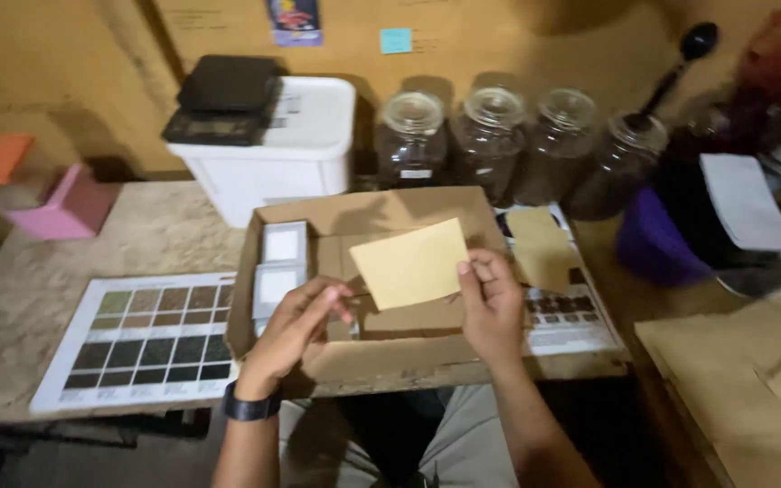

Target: The person repeatedly picks small white packets from a cardboard box and places them into small brown paper bags. They fold the top of each bag and set it on a yellow tray. The process is repeated for several packets.

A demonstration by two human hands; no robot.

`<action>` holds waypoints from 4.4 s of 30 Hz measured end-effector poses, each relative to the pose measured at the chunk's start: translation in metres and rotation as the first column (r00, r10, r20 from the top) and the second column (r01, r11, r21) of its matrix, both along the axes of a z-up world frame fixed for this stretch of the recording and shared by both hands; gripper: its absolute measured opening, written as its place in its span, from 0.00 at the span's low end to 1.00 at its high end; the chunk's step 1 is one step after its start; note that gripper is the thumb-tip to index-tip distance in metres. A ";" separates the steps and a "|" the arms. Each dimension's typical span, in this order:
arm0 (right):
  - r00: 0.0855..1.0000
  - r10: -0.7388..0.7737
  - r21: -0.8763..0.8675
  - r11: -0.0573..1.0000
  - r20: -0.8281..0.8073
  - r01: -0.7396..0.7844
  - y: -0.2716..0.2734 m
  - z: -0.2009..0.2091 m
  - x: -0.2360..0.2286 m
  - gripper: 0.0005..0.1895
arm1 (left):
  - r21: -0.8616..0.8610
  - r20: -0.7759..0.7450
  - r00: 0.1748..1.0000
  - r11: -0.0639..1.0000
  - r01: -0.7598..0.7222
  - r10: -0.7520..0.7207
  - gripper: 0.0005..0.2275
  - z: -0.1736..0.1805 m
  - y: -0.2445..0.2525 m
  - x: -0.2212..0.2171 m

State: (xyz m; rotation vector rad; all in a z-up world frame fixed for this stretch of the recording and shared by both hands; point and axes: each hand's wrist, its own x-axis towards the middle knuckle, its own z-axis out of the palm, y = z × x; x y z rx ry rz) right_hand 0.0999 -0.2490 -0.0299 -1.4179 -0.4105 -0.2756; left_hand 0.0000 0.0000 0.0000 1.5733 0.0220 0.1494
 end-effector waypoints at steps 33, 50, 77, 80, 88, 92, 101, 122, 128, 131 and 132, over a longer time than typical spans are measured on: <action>0.982 0.190 -0.514 0.843 0.011 -0.158 0.054 0.034 -0.022 0.08 | 0.242 0.317 0.850 0.831 -0.502 0.421 0.02 0.000 0.001 -0.001; 0.843 0.465 -0.094 0.859 -0.270 -0.504 0.092 0.002 -0.040 0.16 | 0.048 0.269 0.960 0.994 -0.094 0.078 0.03 0.000 0.017 -0.010; 0.628 0.022 -0.306 0.886 0.778 0.348 0.095 0.013 -0.067 0.14 | 0.063 0.447 0.708 0.771 -0.634 0.546 0.02 0.018 -0.048 -0.028; 0.599 -0.028 -0.276 0.870 0.800 0.409 0.097 0.009 -0.065 0.15 | 0.031 0.452 0.690 0.763 -0.646 0.566 0.03 0.013 -0.053 -0.027; 0.654 -0.051 -0.215 0.923 0.755 0.319 0.098 0.036 -0.072 0.09 | -0.585 0.083 0.891 0.745 -0.319 0.447 0.40 -0.009 -0.040 -0.007; 0.722 0.002 -0.259 0.934 0.692 0.245 0.098 0.004 -0.065 0.09 | -0.795 0.045 0.927 0.575 -0.192 0.372 0.35 -0.022 -0.029 0.007; 0.577 0.113 -0.404 0.820 0.809 0.406 0.096 -0.006 -0.067 0.12 | -0.901 0.098 0.926 0.428 -0.073 0.363 0.27 0.000 -0.029 0.001; 0.672 0.409 -0.730 0.616 0.617 0.296 0.091 -0.017 -0.063 0.11 | -0.781 0.442 0.835 0.598 0.178 0.327 0.34 0.005 -0.039 -0.009; 0.709 0.434 -0.765 0.601 0.555 0.232 0.092 -0.007 -0.064 0.11 | -0.787 0.451 0.835 0.581 0.205 0.315 0.31 0.001 -0.039 -0.005; 0.744 0.458 -0.801 0.574 0.487 0.171 0.092 -0.005 -0.062 0.11 | -0.759 0.448 0.844 0.624 0.185 0.295 0.31 0.001 -0.038 -0.007; 0.748 0.467 -0.807 0.569 0.472 0.154 0.092 -0.005 -0.060 0.12 | -0.732 0.458 0.842 0.658 0.175 0.285 0.32 0.001 -0.038 -0.007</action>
